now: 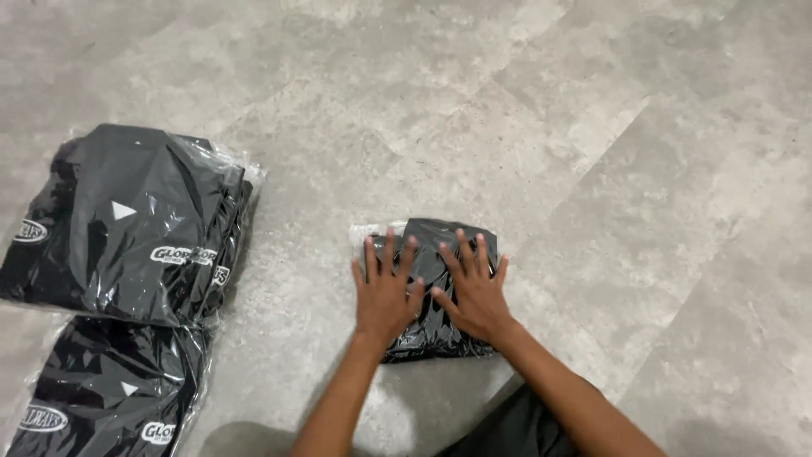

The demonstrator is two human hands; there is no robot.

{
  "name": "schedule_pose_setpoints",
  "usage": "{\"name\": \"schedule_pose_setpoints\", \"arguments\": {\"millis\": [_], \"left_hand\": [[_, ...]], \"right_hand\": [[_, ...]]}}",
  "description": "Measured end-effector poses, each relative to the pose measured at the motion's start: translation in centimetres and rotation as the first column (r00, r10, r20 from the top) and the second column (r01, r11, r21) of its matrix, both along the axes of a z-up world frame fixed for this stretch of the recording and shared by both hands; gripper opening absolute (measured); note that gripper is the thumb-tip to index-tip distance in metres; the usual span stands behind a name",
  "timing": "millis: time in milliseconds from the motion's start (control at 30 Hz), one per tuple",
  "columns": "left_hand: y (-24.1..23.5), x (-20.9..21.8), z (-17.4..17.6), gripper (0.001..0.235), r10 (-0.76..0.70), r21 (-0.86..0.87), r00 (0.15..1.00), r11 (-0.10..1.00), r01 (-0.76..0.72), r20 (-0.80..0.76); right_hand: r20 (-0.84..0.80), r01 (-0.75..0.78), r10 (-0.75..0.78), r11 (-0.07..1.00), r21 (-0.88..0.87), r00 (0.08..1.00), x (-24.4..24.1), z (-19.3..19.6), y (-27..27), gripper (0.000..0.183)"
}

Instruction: The person sits on the floor and folds black shirts, then places each folded shirt into a clear plastic bag. They smooth the plastic around the shirt and stack the packaged items on the floor.

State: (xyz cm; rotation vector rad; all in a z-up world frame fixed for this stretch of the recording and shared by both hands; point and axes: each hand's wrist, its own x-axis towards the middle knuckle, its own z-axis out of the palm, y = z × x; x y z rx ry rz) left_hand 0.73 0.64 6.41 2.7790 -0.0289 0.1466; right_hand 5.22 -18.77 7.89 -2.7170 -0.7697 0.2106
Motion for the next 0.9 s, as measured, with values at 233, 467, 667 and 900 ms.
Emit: {"name": "schedule_pose_setpoints", "arguments": {"millis": [233, 467, 667, 900], "left_hand": [[-1.8, -0.3, -5.2, 0.068, 0.049, 0.054, 0.990, 0.997, -0.057, 0.131], [-1.8, 0.0, -5.8, 0.070, 0.062, 0.085, 0.991, 0.994, -0.072, 0.119], [-1.7, 0.3, -6.4, 0.069, 0.060, 0.077, 0.994, 0.995, -0.067, 0.094], [-1.8, 0.5, -6.9, 0.068, 0.070, 0.043, 0.994, 0.996, -0.074, 0.084]], "right_hand": [[0.060, 0.035, -0.029, 0.993, -0.116, 0.998, -0.3, -2.2, 0.4, 0.076], [-0.016, 0.040, -0.044, 0.980, -0.195, 0.999, 0.1, -2.2, 0.6, 0.075], [-0.046, 0.037, -0.049, 0.972, -0.231, 0.998, 0.4, -2.2, 0.9, 0.073], [-0.129, 0.018, -0.053, 0.967, -0.256, 0.990, 0.8, -1.5, 1.0, 0.071]]}}
